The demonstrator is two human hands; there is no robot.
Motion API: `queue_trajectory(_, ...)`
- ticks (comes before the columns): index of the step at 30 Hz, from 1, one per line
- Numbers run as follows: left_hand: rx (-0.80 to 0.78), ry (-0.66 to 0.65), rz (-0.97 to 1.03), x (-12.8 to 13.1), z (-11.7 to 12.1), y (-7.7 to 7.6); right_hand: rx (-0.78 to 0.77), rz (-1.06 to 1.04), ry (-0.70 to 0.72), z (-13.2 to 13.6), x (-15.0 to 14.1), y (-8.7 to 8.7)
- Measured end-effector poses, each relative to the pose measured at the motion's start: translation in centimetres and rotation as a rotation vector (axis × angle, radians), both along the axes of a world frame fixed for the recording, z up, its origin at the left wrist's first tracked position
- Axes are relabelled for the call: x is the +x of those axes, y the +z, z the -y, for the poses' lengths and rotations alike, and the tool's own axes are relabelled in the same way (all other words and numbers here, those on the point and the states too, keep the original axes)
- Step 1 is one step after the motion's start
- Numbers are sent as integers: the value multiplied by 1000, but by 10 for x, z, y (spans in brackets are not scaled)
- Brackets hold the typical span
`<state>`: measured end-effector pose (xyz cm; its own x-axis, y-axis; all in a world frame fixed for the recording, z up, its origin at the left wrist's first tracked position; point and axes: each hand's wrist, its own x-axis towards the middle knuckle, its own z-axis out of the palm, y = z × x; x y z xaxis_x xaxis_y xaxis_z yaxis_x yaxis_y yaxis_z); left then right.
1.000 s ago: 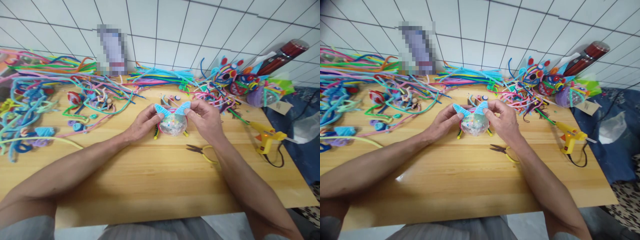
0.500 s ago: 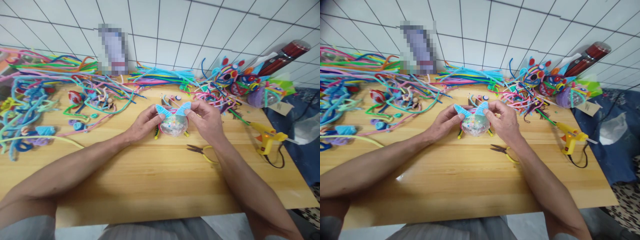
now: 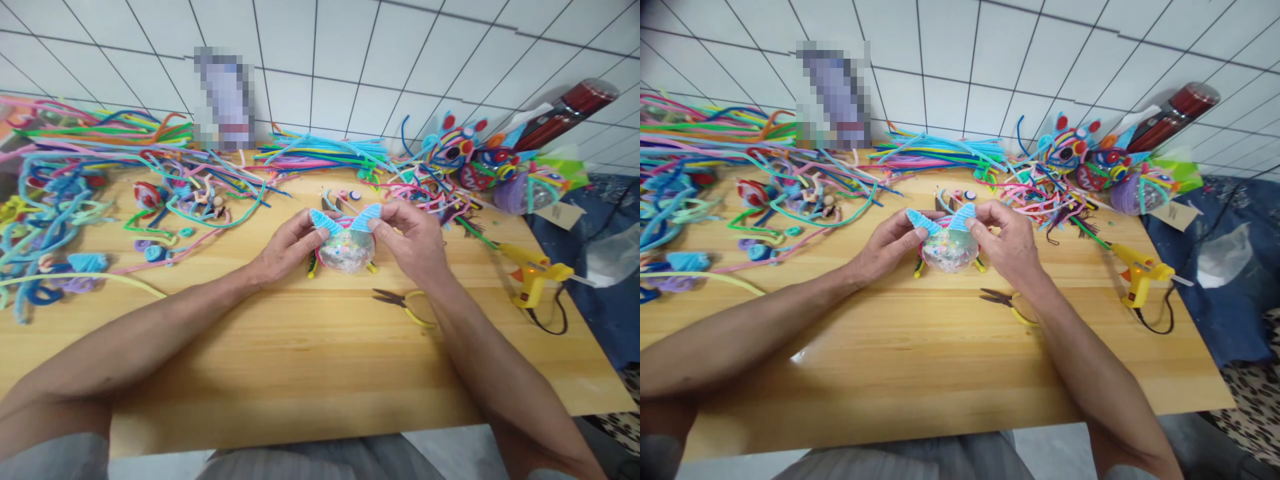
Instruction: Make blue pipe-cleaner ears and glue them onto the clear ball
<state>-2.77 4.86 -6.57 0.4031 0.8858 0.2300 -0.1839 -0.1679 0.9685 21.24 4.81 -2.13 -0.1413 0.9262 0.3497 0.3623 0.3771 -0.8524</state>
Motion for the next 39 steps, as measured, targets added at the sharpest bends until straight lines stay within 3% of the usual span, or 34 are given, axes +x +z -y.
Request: queue_trajectory(39, -5, -2, 8, 0, 1, 1, -20, 7, 11, -1, 2, 0)
